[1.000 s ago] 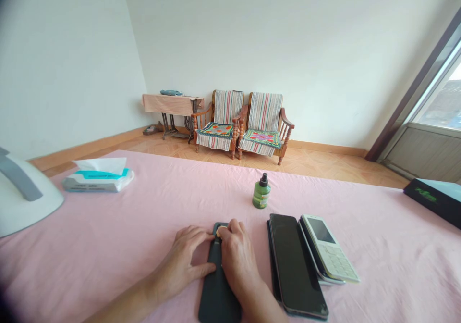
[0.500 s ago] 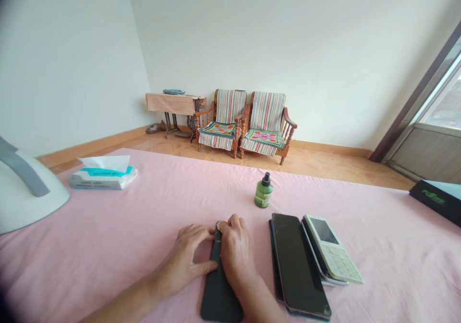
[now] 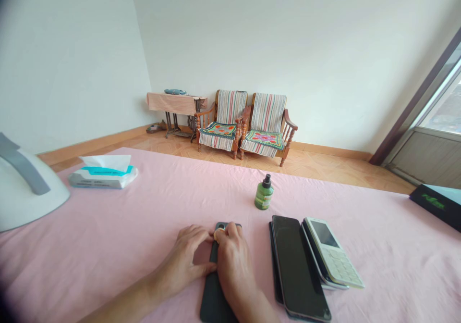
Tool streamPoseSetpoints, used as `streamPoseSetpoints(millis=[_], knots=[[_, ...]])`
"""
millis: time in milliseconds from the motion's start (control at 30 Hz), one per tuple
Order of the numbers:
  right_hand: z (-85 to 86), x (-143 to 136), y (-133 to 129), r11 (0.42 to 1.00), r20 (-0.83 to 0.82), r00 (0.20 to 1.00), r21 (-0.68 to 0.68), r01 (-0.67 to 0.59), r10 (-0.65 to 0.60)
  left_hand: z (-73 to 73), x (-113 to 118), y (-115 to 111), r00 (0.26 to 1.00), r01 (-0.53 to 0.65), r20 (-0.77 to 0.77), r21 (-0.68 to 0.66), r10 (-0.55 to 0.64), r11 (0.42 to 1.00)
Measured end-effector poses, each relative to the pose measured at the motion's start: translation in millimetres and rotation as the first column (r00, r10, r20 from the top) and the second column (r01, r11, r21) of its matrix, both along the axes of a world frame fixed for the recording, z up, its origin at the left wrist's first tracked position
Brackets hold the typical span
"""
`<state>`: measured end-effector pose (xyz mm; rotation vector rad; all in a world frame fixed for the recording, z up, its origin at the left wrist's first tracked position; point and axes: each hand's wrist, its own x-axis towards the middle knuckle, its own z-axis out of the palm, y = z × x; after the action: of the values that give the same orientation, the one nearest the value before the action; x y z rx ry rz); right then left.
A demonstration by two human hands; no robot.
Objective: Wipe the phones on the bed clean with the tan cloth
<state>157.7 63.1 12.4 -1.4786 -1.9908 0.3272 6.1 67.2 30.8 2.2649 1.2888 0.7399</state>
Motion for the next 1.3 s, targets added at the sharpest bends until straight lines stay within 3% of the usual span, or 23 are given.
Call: streamPoseSetpoints(millis=[100,300,600,933,1300], knots=[[-2.2,8,-3,1.000,0.008,1.000,-0.010,0.004,-0.004,-1.2,-1,0,1.000,0.003,-0.001,0.013,-0.003,1.000],[-3.4,21,11,0.991,0.032,0.990,0.010,0.136,-0.136,-2.6,-1,-1,1.000,0.015,0.018,0.014,-0.015,1.000],[-6.9,9,28,0.997,0.021,0.997,0.018,0.076,-0.076,-3.0,-1,1,0.999,0.020,0.025,0.014,-0.020,1.000],[6.2,14,20,0.996,0.117,0.989,0.015,0.084,-0.085,-2.8,-2,-1,0.999,0.027,0.036,0.010,-0.027,1.000],[7.0,11,20,0.997,0.143,0.987,0.011,0.072,-0.073,-5.2,-2,1,0.999,0.022,0.044,0.017,-0.022,1.000]])
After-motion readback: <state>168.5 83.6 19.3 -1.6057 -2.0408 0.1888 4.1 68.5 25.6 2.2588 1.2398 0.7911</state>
